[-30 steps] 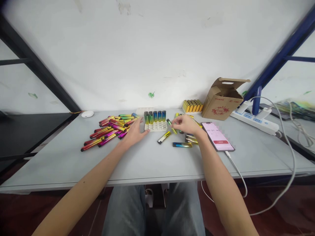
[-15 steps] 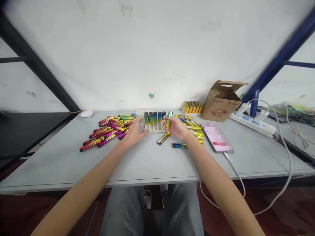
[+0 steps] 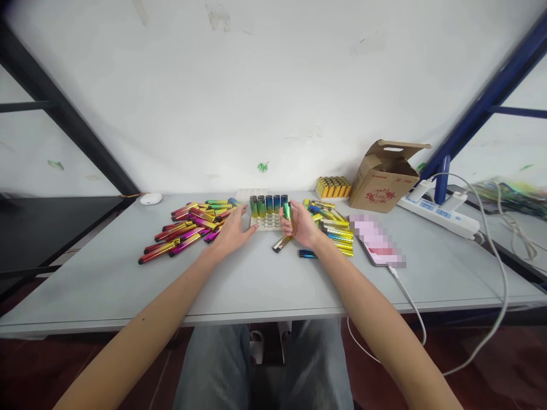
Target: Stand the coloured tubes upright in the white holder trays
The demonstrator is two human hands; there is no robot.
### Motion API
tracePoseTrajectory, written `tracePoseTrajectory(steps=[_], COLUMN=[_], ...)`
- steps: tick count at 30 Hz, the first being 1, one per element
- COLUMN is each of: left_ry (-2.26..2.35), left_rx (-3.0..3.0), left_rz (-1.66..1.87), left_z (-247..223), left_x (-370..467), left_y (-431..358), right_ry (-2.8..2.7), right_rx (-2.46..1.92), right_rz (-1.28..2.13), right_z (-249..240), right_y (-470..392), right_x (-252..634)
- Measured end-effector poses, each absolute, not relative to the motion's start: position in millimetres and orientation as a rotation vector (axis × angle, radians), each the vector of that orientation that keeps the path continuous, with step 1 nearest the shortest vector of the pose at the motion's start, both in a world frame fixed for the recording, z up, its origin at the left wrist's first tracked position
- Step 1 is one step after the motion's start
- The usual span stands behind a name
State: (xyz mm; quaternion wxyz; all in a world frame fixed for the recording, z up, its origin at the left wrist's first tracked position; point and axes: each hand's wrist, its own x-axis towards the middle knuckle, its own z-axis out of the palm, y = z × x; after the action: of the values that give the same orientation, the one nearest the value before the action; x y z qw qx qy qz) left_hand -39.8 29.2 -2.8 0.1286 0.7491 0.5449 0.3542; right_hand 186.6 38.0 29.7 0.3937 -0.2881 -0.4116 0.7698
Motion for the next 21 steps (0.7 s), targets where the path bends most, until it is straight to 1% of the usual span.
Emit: tracePoseTrajectory(steps=[12, 21], left_ry=[1.585, 1.594], left_rx=[2.202, 2.205], left_rz=[1.002, 1.018], left_z=[0, -2], left_x=[-38, -38], left_y=[26, 27], right_ry=[-0.957, -0.949], right_rx=[-0.789, -0.839], right_rz=[1.831, 1.805], right_z=[30, 31], right_y=[39, 36], right_x=[189, 179])
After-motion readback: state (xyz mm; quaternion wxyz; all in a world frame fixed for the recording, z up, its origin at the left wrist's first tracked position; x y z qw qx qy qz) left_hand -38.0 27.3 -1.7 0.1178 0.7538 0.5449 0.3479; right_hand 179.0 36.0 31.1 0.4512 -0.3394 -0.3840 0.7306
